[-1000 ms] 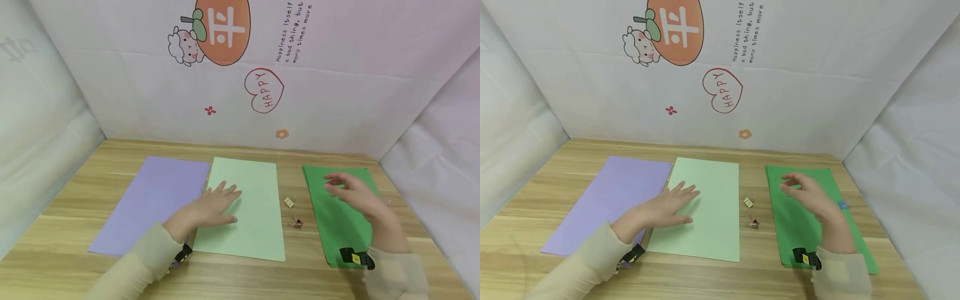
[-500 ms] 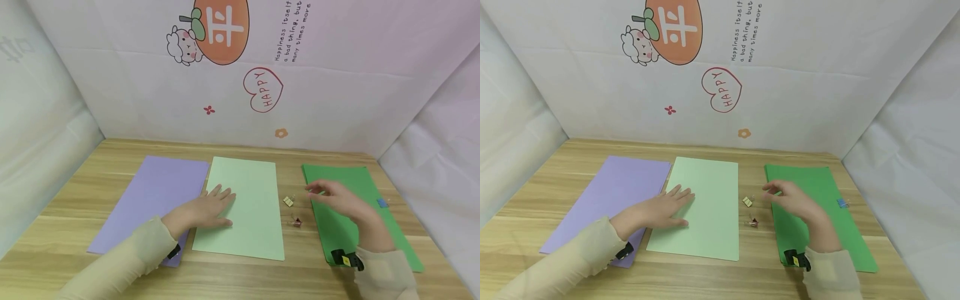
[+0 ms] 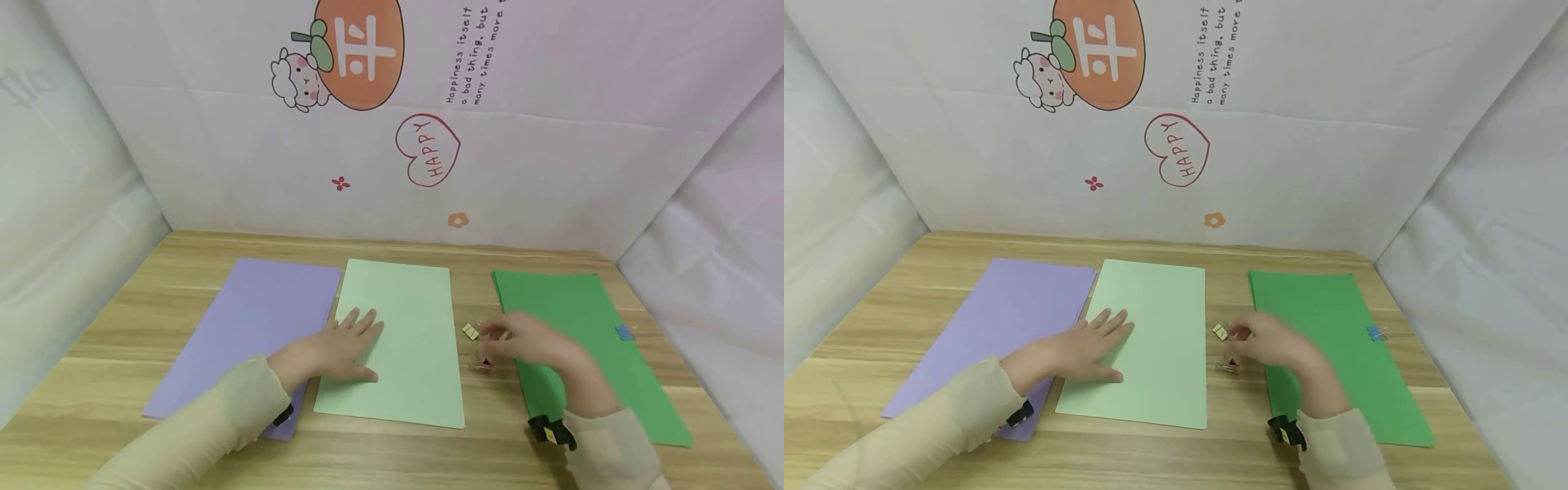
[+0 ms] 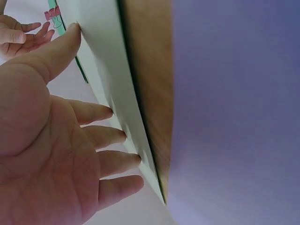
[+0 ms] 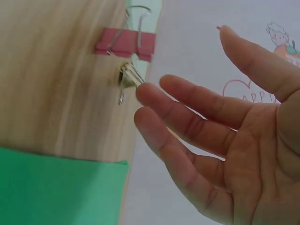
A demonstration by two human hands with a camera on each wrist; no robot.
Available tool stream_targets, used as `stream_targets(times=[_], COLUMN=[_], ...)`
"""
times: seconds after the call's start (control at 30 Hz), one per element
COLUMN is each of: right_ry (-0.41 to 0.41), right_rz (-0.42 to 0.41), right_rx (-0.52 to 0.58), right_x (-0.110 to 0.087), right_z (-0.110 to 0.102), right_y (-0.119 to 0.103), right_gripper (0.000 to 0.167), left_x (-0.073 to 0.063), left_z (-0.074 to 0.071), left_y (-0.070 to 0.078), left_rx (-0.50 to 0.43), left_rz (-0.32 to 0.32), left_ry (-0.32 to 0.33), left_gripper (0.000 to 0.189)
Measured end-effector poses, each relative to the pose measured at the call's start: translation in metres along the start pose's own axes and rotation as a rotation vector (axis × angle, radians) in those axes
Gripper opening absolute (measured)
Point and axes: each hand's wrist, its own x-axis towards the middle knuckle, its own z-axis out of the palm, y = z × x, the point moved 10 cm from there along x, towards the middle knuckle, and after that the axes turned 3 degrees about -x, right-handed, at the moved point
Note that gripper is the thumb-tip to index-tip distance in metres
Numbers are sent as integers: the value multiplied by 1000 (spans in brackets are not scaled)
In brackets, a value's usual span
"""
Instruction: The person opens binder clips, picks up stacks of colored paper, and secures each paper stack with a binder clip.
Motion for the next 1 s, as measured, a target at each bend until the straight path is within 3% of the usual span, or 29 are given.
stream_targets(times=[0.13,0.4,1.0], right_ry=[-53,-116,-36], right_rz=[3,40,107], right_rx=[-27,-59,-90], right_x=[3,0,5], right_z=[11,26,32], right_y=[-2,1,-2], right_gripper=[26,42,27], left_x=[0,0,-2], left_z=[2,6,6], left_y=[0,1,10], left_rx=[-7,-5,19], left_rz=[3,-21,-47], left_ry=[-1,-16,-16], left_gripper=[90,90,89])
